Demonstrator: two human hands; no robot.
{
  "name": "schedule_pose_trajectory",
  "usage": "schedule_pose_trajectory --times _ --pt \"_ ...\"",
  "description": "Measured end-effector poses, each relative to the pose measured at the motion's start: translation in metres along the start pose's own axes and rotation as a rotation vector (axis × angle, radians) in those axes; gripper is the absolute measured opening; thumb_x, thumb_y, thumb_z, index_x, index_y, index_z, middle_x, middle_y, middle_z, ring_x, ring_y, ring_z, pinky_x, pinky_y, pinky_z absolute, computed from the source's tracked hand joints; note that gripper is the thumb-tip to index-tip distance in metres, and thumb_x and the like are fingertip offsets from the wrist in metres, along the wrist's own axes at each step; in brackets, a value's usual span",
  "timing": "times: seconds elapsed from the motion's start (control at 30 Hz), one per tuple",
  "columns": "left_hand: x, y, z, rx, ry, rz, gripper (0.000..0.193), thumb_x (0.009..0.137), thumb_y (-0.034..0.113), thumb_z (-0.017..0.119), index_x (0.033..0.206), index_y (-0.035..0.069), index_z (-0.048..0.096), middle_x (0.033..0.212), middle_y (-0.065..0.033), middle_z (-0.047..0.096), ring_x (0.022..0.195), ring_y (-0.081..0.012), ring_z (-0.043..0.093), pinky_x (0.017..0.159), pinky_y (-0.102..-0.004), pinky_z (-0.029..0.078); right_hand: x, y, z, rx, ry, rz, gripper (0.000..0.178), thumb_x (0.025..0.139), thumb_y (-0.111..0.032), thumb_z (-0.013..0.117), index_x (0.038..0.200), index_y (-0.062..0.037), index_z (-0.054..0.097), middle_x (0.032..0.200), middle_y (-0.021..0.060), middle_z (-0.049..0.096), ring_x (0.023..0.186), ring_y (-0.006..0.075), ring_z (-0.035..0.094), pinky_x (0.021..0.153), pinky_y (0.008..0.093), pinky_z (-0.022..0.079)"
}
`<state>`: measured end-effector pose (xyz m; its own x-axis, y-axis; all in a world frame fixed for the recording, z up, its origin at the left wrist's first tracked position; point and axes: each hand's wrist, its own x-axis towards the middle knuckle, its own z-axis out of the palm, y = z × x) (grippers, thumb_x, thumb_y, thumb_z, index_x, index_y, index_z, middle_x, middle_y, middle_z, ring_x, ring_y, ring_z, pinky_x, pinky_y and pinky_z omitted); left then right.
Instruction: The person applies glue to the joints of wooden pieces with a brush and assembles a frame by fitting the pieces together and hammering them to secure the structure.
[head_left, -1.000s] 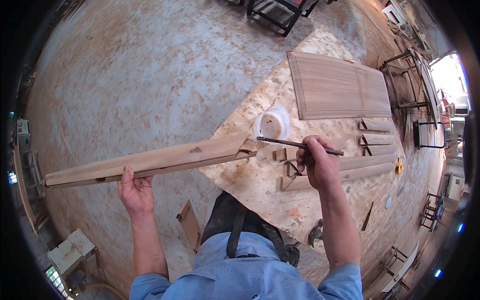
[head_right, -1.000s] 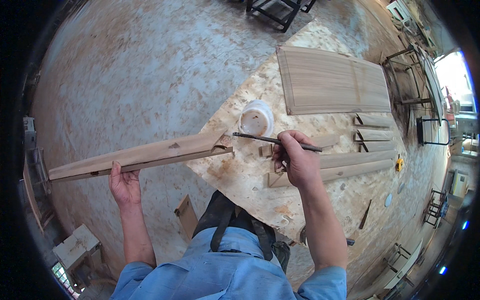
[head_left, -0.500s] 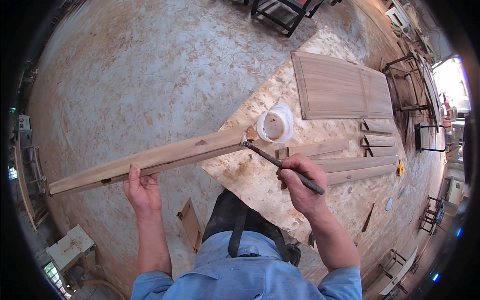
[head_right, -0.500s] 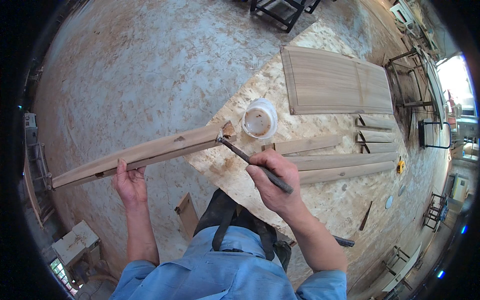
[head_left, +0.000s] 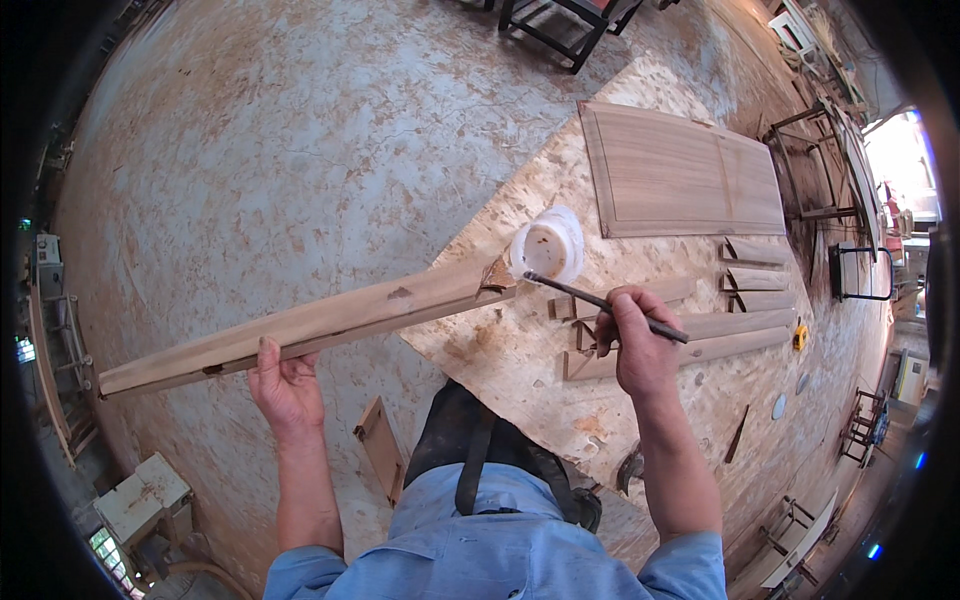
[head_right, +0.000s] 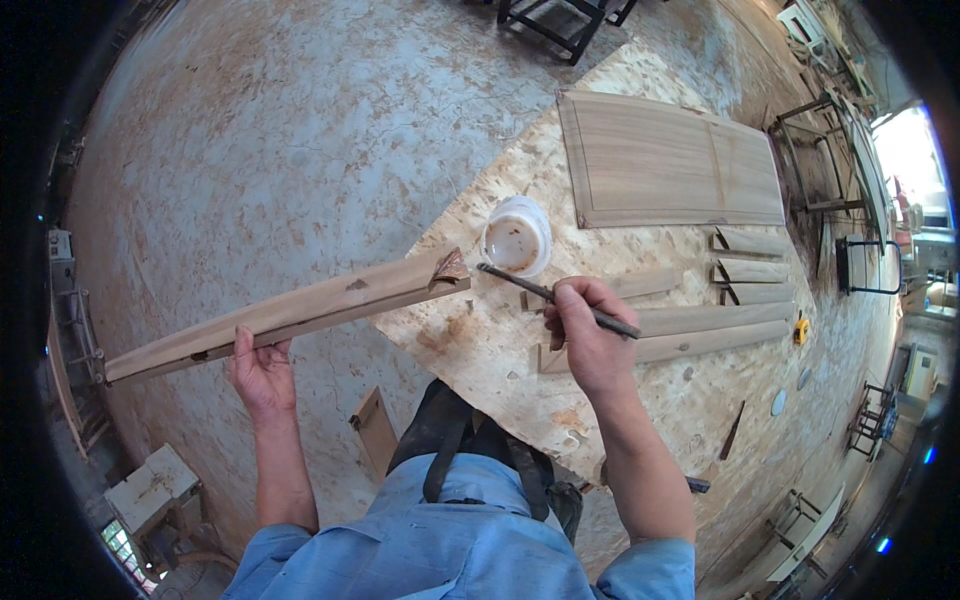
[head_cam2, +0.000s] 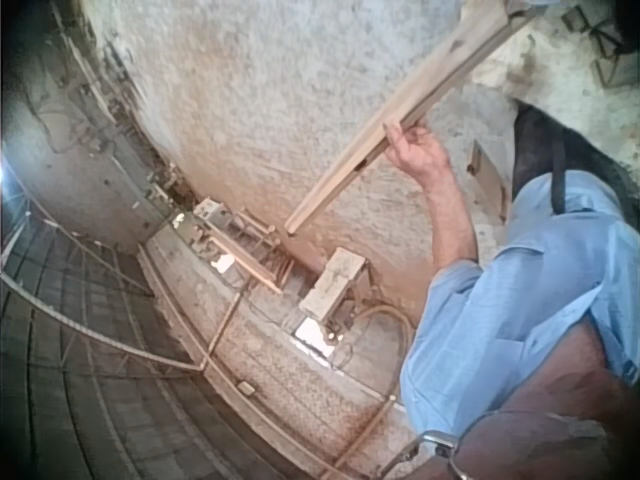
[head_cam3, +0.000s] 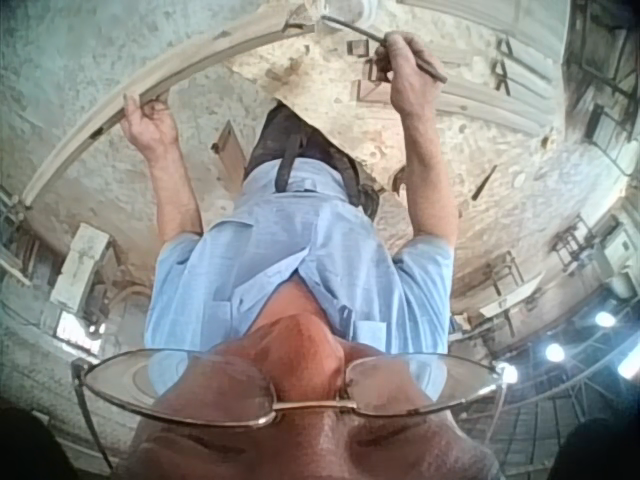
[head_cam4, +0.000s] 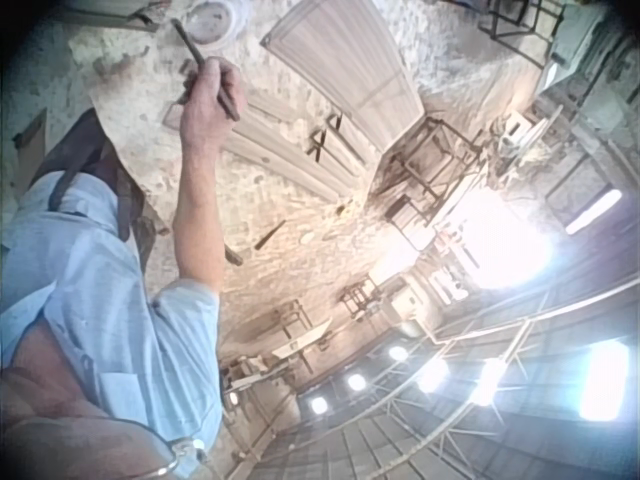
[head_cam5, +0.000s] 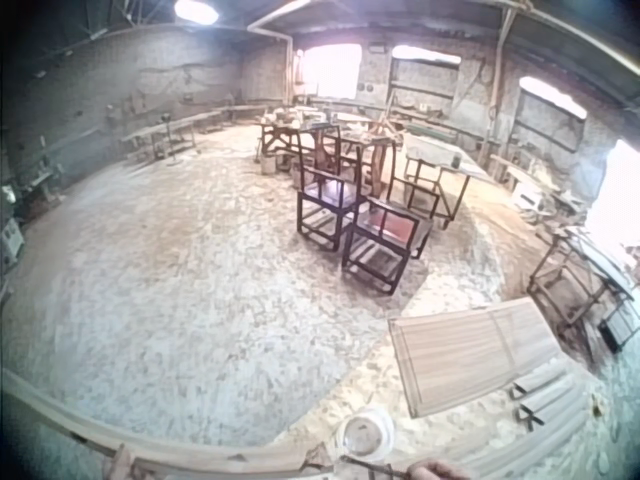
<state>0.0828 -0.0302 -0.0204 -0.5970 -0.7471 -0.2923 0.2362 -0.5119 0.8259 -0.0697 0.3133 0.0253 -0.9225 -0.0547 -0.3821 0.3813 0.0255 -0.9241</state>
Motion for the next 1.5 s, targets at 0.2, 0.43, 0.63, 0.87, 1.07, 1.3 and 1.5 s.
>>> schedule_pose_trajectory --times 0.2,0.43,0.63,0.87,1.07,1.3,1.5 --pt "0.001 0.002 0.005 0.035 0.019 -0.012 0.027 0.095 0.018 0.056 0.115 0.0 0.052 0.109 -0.0124 0.061 0.098 -0.0231 0.064 0.077 -0.0421 0.06 0.014 -0.006 0.0 0.114 -0.026 0.103 0.018 0.093 -0.016 0.057 0.089 0.0008 0.061 0.069 0.0074 0.061 0.054 0.0127 0.056 0.045 0.0248 0.045" --pt "0.002 0.003 0.011 -0.002 0.074 -0.047 0.026 0.095 0.017 0.055 0.114 -0.001 0.052 0.111 -0.0126 0.06 0.101 -0.0235 0.062 0.08 -0.0436 0.059 0.002 -0.011 -0.011 0.261 -0.072 -0.03 0.015 0.093 -0.013 0.055 0.089 0.0013 0.059 0.068 0.0104 0.061 0.052 0.0157 0.056 0.045 0.0275 0.046" --pt "0.006 -0.001 0.003 -0.041 0.144 -0.121 0.026 0.094 0.013 0.057 0.116 0.0 0.052 0.115 -0.0141 0.057 0.109 -0.0277 0.058 0.093 -0.0532 0.053 -0.007 -0.011 -0.011 0.197 -0.057 -0.092 0.015 0.093 -0.009 0.054 0.091 0.0034 0.061 0.071 0.0097 0.063 0.057 0.0141 0.059 0.051 0.0266 0.049" --pt "-0.001 -0.007 0.005 -0.044 0.138 -0.1 0.027 0.094 0.013 0.057 0.117 -0.001 0.051 0.115 -0.0141 0.057 0.109 -0.027 0.058 0.092 -0.0499 0.054 -0.014 -0.013 0.014 -0.302 -0.167 -0.279 0.007 0.086 -0.004 0.063 0.086 0.0023 0.064 0.071 0.0085 0.063 0.063 0.0137 0.06 0.056 0.0281 0.048" --pt "-0.011 -0.011 0.004 -0.069 0.019 0.087 0.03 0.094 0.013 0.057 0.119 -0.003 0.048 0.116 -0.0148 0.057 0.106 -0.0265 0.06 0.09 -0.0457 0.055 -0.017 -0.023 0.049 -0.557 -0.289 -0.626 0.007 0.082 -0.002 0.068 0.085 0.0005 0.064 0.07 0.0127 0.058 0.063 0.026 0.059 0.058 0.0323 0.047" --pt "-0.008 0.012 0.014 -0.041 0.012 0.206 0.033 0.094 0.013 0.056 0.122 -0.004 0.047 0.12 -0.0163 0.056 0.112 -0.0277 0.057 0.092 -0.0445 0.054 -0.009 0.005 0.077 -0.396 -0.246 -0.753 0.01 0.084 -0.002 0.066 0.092 0.0018 0.064 0.076 0.0126 0.06 0.066 0.0236 0.058 0.061 0.031 0.047" --pt "0.0 0.015 -0.003 -0.058 -0.028 0.291 0.04 0.095 0.013 0.054 0.129 -0.005 0.044 0.128 -0.0173 0.053 0.119 -0.0282 0.054 0.096 -0.045 0.051 -0.01 0.035 0.09 -0.144 -0.23 -0.457 0.011 0.088 -0.002 0.061 0.096 0.0041 0.064 0.083 0.0108 0.062 0.071 0.017 0.059 0.067 0.0277 0.047"
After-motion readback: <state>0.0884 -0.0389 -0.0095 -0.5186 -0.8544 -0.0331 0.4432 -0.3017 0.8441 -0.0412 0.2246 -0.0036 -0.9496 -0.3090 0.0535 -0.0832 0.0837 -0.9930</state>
